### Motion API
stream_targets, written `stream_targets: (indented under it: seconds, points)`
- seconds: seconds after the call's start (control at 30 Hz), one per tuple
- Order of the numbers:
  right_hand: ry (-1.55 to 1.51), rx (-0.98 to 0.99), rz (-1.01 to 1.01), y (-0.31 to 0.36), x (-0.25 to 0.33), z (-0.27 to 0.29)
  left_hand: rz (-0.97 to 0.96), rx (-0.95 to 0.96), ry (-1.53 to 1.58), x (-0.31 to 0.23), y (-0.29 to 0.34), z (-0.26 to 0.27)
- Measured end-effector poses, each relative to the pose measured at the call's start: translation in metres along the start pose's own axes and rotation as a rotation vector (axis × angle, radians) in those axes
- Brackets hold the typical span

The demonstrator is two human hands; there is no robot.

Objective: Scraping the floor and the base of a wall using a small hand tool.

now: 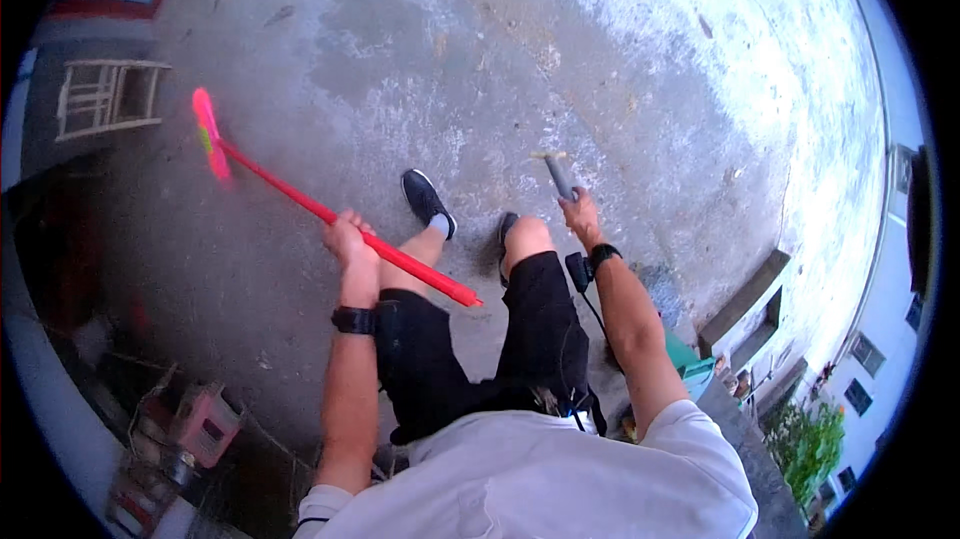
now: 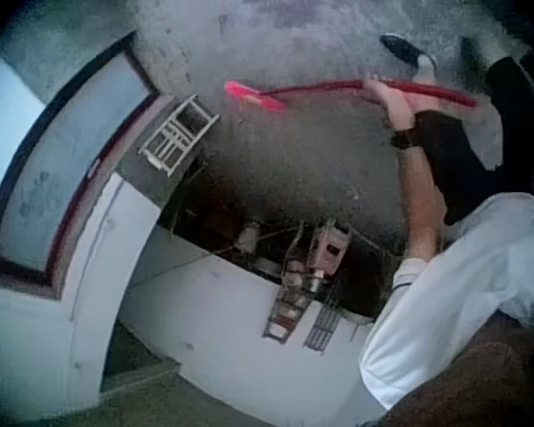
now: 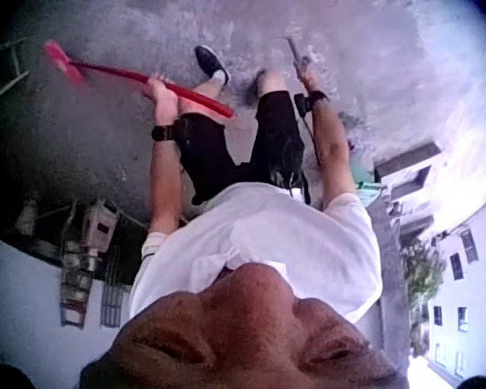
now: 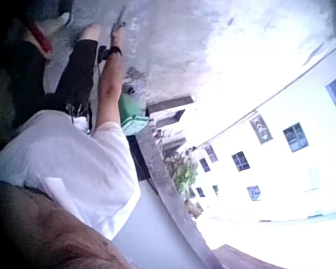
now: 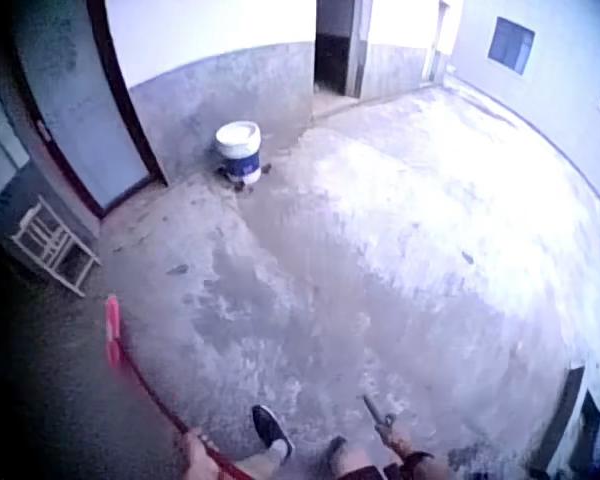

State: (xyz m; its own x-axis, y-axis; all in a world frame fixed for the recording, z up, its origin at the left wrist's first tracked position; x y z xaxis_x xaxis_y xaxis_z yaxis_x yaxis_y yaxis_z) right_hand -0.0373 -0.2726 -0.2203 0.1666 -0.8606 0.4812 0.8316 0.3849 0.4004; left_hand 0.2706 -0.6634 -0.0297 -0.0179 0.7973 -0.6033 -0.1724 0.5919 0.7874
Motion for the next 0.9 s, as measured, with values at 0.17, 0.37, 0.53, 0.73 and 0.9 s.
stream_targets:
  seconds: [0.17, 0.37, 0.53, 0.73, 0.9]
  points:
    - [0.002, 0.123, -0.103, -0.06, 0.013, -0.103, 0.009, 0.011, -0.038, -0.012, -0.128, -0.052]
    - [-0.072, 0.033, -0.08, -0.054, -0.026, -0.183, -0.068, 0.055, -0.037, -0.023, -0.258, -0.108]
    - [-0.189, -0.012, -0.073, -0.062, -0.043, -0.197, -0.112, 0.045, -0.048, -0.028, -0.298, -0.13]
    - [-0.229, 0.014, -0.121, -0.027, -0.101, -0.214, -0.084, 0.251, 0.061, -0.035, -0.336, -0.173]
    - [-0.115, 0.031, -0.184, -0.126, -0.032, -0.224, -0.123, 0.258, 0.17, -0.043, -0.34, -0.191]
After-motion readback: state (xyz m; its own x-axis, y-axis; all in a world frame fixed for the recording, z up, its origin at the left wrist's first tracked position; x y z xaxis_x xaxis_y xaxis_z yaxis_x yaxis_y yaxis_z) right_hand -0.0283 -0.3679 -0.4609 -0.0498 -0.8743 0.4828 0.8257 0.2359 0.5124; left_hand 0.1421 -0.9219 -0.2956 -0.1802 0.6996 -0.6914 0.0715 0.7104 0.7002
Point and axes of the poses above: each hand's wrist, its own y-axis away from the middle knuckle, its own z-axis out of the back of the hand, x = y × z, the point moved 7 cm from there along -y, towards the middle knuckle, and after that the axes turned 3 degrees about -y, right-handed, at the moved point
